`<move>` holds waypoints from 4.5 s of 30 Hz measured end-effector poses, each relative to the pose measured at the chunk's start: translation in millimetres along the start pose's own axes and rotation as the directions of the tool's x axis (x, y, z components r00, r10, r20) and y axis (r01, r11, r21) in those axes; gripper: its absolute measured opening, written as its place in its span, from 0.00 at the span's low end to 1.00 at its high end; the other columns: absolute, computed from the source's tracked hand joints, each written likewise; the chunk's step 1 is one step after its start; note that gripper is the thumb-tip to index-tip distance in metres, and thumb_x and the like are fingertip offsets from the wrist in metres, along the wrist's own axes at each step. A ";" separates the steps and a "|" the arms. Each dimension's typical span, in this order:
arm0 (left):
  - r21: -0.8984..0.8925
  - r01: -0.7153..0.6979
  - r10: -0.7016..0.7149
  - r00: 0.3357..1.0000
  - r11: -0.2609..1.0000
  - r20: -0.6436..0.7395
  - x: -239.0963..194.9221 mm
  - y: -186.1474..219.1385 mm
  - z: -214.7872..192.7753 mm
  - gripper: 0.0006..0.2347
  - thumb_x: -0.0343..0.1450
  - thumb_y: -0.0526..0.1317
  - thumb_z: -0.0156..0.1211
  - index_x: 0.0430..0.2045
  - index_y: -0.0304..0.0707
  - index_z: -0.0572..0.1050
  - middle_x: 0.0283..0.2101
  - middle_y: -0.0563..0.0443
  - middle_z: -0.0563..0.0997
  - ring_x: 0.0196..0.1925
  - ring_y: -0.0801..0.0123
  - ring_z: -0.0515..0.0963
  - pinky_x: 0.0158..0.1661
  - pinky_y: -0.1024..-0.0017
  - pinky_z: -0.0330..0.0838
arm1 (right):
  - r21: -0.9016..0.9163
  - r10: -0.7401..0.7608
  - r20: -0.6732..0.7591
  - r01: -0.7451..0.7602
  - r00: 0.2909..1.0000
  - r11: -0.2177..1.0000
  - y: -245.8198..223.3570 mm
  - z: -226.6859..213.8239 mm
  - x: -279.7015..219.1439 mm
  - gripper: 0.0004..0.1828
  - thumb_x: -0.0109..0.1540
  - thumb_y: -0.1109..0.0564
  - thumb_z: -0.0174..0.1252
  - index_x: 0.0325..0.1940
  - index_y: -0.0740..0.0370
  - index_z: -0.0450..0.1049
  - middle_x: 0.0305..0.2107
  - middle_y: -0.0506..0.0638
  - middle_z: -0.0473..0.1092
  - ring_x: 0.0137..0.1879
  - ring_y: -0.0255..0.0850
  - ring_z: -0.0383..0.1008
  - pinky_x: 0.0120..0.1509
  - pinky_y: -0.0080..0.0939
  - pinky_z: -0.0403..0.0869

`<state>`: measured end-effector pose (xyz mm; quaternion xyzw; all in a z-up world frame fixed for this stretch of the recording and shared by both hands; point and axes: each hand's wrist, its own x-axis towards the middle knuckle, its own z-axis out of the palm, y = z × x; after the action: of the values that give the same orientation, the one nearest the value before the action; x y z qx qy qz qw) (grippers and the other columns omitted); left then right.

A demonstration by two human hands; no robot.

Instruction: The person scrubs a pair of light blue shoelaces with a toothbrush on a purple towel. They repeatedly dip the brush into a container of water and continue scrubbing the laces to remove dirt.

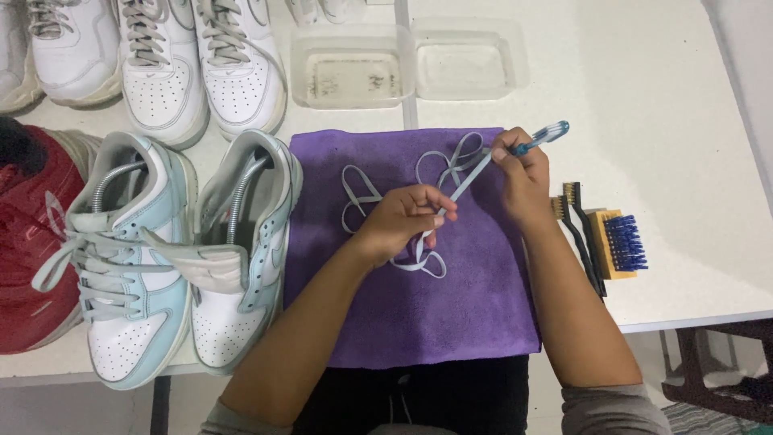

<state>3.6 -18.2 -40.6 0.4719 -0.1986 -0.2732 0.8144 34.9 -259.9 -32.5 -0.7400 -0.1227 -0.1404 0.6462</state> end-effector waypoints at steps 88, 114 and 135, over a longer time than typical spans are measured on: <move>0.238 -0.264 0.309 0.934 0.935 -0.179 -9.1 28.8 -8.8 0.28 0.65 0.20 0.55 0.62 0.39 0.71 0.55 0.41 0.79 0.34 0.77 0.77 0.32 0.80 0.72 | -0.411 -0.311 0.212 0.373 0.927 0.832 -28.0 4.9 -0.6 0.09 0.58 0.58 0.73 0.33 0.61 0.78 0.30 0.56 0.76 0.39 0.55 0.76 0.52 0.50 0.66; -0.123 -0.244 0.240 0.969 0.962 -0.051 -4.6 -5.3 -13.7 0.31 0.64 0.24 0.63 0.65 0.30 0.65 0.56 0.34 0.77 0.31 0.77 0.77 0.35 0.75 0.78 | -0.002 0.081 0.155 -0.082 0.985 0.997 -22.4 22.5 -6.7 0.23 0.62 0.56 0.57 0.61 0.65 0.71 0.37 0.56 0.71 0.45 0.46 0.70 0.53 0.47 0.68; 0.184 -0.032 0.043 0.998 0.982 -0.054 -15.3 47.9 14.7 0.16 0.69 0.31 0.61 0.52 0.30 0.77 0.38 0.38 0.83 0.38 0.68 0.80 0.38 0.73 0.72 | -0.134 0.081 -0.125 -0.098 0.989 0.986 -45.3 26.8 2.4 0.06 0.65 0.66 0.60 0.43 0.62 0.81 0.30 0.53 0.76 0.38 0.37 0.71 0.51 0.41 0.69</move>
<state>-4.4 1.2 7.4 0.5488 -0.2082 -0.2247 0.7778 22.0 -227.2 6.8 -0.7786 -0.0402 -0.1633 0.6046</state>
